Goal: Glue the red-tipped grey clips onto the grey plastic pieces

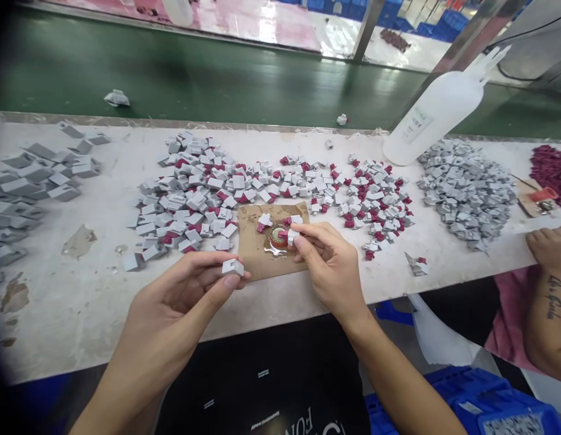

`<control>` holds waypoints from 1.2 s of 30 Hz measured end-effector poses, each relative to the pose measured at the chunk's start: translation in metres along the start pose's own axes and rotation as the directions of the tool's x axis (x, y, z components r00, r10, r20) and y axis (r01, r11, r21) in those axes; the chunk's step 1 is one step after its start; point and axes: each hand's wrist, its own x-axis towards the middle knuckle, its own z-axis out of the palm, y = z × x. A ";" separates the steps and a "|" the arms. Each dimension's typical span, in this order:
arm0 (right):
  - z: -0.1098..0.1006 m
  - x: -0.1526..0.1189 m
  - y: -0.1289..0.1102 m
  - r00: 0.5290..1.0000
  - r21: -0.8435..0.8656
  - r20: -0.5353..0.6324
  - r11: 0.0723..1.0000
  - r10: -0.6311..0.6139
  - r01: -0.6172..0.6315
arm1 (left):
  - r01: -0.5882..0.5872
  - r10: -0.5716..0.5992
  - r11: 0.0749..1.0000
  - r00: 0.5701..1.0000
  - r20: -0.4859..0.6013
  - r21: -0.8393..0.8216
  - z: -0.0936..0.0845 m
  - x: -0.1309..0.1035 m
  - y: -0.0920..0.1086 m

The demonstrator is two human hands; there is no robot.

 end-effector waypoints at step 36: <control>0.000 -0.003 -0.014 0.987 0.322 0.077 0.934 0.138 -0.156 | 0.009 0.030 0.970 0.987 0.157 -0.244 0.040 0.034 0.016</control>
